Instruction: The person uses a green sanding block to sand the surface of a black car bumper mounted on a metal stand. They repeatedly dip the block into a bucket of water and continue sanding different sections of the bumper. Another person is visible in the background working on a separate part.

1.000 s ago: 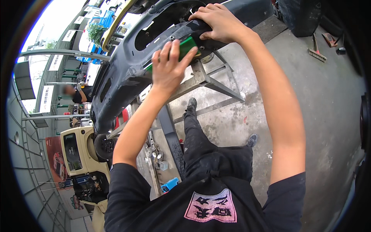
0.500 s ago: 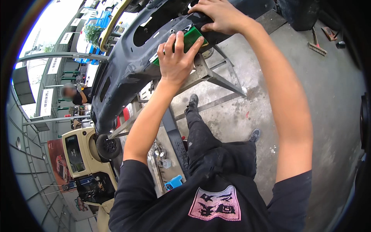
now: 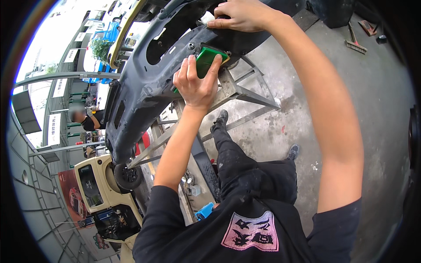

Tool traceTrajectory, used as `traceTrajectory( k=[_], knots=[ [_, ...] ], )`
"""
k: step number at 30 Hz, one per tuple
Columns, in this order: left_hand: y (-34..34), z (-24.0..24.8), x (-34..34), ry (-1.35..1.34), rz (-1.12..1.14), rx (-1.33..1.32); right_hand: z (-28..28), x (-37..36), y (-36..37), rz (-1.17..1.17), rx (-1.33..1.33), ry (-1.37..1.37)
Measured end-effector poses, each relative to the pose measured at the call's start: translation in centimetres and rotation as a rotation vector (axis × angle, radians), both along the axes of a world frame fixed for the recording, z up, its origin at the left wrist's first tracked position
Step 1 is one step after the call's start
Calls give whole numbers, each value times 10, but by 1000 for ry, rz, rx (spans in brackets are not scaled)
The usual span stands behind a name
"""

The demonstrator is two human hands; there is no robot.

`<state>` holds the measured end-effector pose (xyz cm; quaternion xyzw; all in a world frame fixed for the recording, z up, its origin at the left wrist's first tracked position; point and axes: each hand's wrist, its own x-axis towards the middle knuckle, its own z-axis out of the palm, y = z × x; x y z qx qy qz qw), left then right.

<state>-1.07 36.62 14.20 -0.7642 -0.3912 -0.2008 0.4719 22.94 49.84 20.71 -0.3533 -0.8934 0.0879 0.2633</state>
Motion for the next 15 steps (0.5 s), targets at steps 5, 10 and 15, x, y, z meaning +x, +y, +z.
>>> traceTrajectory(
  k=[5,10,15],
  knots=[
    [-13,-7,-5,-75,26,-25,-18,-8,1,-87,166,93],
    [-4,-12,3,-122,-8,-39,-20,-6,5,-90,195,49],
    [-5,-13,17,-174,38,4,-16,-9,2,-127,155,135]
  ],
)
